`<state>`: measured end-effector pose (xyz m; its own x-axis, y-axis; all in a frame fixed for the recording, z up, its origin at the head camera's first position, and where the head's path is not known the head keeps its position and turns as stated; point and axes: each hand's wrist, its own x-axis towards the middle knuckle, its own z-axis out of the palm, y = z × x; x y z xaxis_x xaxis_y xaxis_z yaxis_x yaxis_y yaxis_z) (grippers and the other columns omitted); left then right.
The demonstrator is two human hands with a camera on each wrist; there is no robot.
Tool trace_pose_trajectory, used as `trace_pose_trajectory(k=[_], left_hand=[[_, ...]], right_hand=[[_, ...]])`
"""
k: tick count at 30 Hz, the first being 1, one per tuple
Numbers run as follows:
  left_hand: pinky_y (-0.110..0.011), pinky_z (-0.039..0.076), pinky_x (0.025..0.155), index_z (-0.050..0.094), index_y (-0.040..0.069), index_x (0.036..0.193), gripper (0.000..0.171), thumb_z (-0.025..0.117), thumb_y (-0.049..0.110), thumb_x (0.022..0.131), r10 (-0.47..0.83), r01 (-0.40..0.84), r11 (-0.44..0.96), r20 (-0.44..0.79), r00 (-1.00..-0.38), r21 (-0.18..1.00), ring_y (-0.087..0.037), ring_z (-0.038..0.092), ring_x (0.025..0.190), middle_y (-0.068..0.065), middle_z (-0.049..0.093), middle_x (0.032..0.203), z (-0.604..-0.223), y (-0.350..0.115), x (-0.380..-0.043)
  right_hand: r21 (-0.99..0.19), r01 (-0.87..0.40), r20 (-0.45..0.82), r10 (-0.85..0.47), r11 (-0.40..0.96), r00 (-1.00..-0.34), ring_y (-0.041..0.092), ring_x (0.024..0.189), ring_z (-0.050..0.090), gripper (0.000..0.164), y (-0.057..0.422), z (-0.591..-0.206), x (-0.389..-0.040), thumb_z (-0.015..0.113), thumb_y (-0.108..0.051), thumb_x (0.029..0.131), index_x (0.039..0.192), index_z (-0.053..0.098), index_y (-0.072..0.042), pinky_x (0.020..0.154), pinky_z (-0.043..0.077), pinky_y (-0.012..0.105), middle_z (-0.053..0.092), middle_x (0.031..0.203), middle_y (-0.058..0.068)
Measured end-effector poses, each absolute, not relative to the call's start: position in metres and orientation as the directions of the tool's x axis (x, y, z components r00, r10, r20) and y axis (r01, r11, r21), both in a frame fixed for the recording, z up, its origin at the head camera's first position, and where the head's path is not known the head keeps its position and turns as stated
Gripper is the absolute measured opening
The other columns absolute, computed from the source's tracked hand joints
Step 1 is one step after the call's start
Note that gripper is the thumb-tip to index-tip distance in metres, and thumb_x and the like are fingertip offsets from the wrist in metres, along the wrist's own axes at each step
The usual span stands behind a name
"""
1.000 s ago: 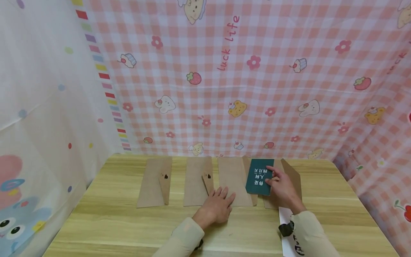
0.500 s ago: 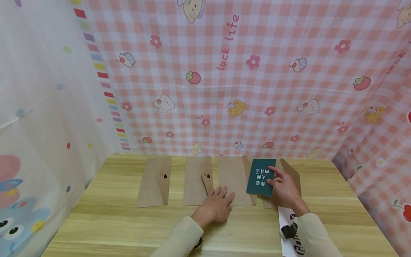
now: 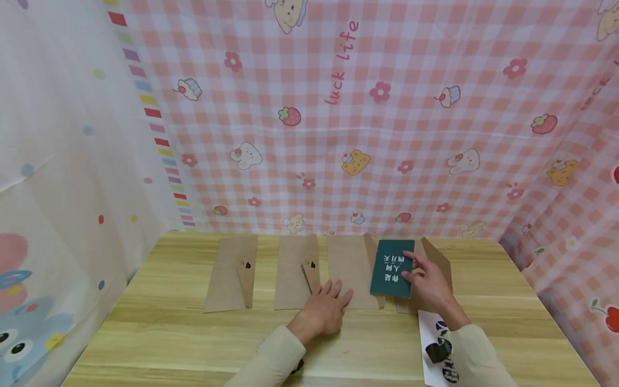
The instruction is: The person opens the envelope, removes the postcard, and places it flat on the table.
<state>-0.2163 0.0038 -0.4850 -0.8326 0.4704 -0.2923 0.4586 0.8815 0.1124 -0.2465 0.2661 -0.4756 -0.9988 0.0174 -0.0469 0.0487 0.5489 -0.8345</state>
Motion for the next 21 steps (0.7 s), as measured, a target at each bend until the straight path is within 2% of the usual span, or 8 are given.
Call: trace_pose_trajectory(k=[11,18,21], left_hand=[[-0.043,0.022,0.121,0.032,0.029,0.156,0.051,0.041,0.027,0.106,0.473,0.463,0.88,-0.293,-0.831,0.106,-0.023,0.021,0.151,-0.003,0.023,0.164,-0.485,0.003,-0.216],[-0.042,0.024,0.121,0.032,0.03,0.156,0.051,0.041,0.029,0.106,0.48,0.476,0.875,-0.289,-0.828,0.09,-0.023,0.022,0.151,-0.002,0.023,0.164,-0.483,0.003,-0.215],[-0.042,0.024,0.121,0.031,0.03,0.156,0.051,0.041,0.029,0.106,0.48,0.477,0.875,-0.288,-0.829,0.083,-0.022,0.021,0.151,-0.002,0.023,0.164,-0.483,0.003,-0.215]], right_hand=[[-0.841,0.041,-0.039,0.015,0.54,-0.999,0.026,0.093,0.058,0.054,0.265,-0.473,-0.24,0.056,-0.005,0.098,0.15,0.041,-0.007,0.068,0.05,0.022,0.045,0.115,0.017],[-0.854,0.039,-0.044,0.003,0.519,-0.999,0.022,0.085,0.062,0.056,0.269,-0.472,-0.233,0.057,-0.005,0.098,0.151,0.04,-0.007,0.067,0.049,0.023,0.046,0.116,0.017],[-0.857,0.051,-0.06,-0.001,0.512,-0.998,0.022,0.086,0.062,0.056,0.27,-0.471,-0.229,0.057,-0.006,0.098,0.152,0.039,-0.007,0.068,0.049,0.023,0.046,0.118,0.017]])
